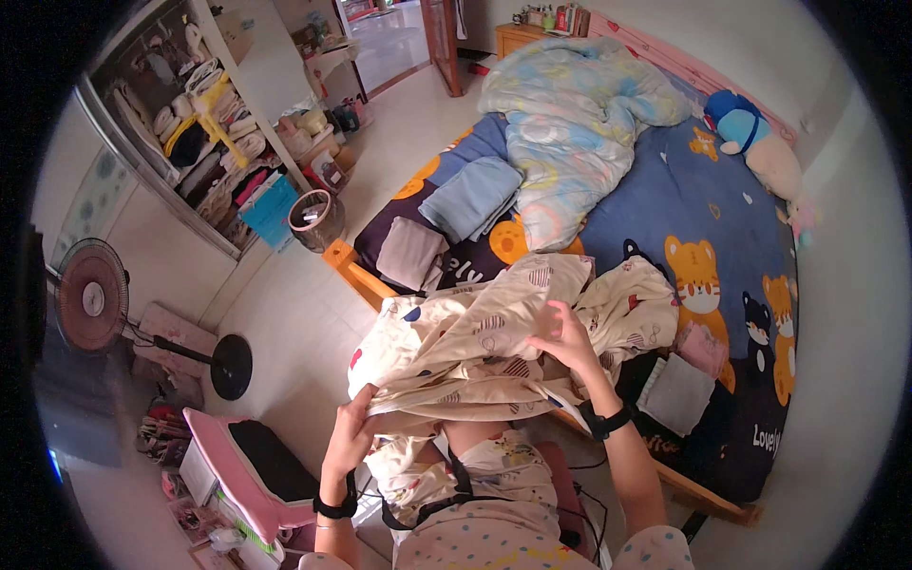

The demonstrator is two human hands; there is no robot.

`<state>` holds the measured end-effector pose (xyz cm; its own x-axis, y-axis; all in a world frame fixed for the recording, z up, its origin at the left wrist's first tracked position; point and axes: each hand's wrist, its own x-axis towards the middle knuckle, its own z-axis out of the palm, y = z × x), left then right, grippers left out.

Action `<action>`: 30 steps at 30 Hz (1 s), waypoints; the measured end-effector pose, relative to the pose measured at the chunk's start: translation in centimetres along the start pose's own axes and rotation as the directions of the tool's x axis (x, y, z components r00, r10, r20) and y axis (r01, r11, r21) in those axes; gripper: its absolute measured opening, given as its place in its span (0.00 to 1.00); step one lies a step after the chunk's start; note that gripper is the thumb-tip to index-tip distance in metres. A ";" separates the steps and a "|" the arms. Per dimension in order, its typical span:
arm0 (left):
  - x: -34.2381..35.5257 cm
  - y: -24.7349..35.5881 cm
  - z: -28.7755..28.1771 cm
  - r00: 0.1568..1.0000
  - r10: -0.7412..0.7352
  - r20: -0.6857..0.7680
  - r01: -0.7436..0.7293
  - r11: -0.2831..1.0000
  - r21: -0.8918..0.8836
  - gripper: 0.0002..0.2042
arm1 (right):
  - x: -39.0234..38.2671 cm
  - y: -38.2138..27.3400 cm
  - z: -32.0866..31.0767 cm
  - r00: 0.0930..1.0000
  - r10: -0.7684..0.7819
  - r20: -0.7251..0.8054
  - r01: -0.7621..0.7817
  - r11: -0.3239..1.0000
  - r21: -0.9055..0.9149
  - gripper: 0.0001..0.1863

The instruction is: Folding various pieces of clothing including denim jeans and a patterned shirt on the lap while seated.

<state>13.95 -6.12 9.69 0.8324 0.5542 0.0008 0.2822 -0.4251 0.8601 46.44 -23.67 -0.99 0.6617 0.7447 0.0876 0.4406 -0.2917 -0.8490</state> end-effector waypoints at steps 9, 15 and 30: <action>-0.8 -0.7 0.2 0.996 0.062 -0.064 -0.060 0.998 0.033 0.14 | -0.8 1.4 3.2 0.711 0.578 0.402 -0.679 0.713 0.175 0.23; -1.0 -1.1 -0.3 0.999 -0.017 -0.034 0.019 0.997 0.079 0.16 | 3.6 -4.4 -1.4 0.914 0.332 0.232 -0.384 0.526 0.759 0.11; -1.0 -4.7 -0.9 0.991 -0.083 -0.105 0.099 0.982 0.160 0.14 | 3.7 -9.3 -3.2 0.951 -0.004 0.308 -0.139 0.887 0.440 0.22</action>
<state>11.34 -4.07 6.07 0.7513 0.6598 -0.0165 0.4356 -0.4769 0.7634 46.71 -20.13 8.88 0.4411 0.8944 -0.0741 0.0315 -0.0980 -0.9947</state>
